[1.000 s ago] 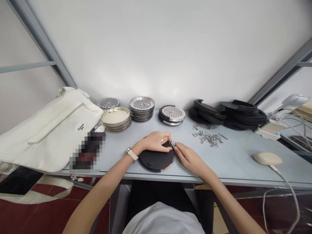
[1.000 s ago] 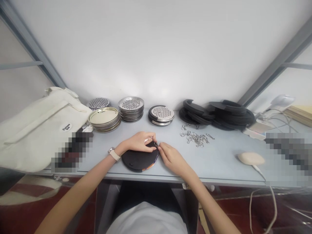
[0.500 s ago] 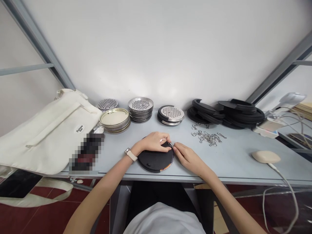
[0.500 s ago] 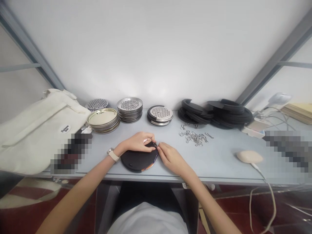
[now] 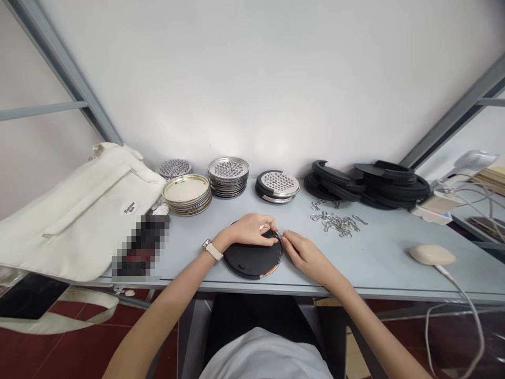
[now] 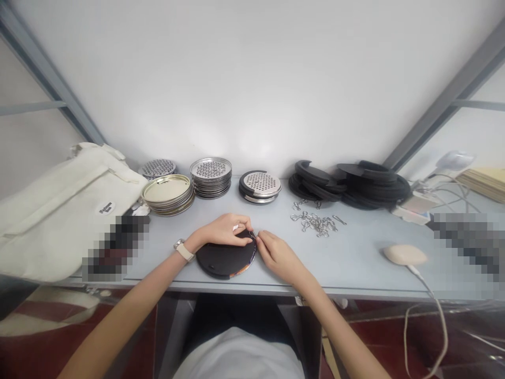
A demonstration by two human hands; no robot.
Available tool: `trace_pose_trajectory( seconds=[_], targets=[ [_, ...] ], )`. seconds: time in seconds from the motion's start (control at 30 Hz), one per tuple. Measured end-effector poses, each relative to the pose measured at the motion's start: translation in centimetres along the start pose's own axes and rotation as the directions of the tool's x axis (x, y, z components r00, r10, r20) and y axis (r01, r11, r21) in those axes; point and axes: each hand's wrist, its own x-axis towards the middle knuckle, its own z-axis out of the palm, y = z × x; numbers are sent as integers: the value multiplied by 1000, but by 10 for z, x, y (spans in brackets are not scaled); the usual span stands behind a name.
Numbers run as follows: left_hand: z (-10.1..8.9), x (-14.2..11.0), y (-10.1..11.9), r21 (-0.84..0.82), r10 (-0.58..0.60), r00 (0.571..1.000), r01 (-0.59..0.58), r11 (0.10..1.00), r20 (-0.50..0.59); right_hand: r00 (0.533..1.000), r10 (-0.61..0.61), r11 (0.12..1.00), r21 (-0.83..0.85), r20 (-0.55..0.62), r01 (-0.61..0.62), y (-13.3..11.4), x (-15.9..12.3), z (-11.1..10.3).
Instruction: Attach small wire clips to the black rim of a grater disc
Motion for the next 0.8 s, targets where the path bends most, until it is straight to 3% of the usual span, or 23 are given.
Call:
trace_pose_trajectory(
  seconds=[0.8],
  targets=[
    [0,0,0,-12,3,1000,-3,1000,3,999,-21,1000,-16,-44,20,2,0,1]
  ],
)
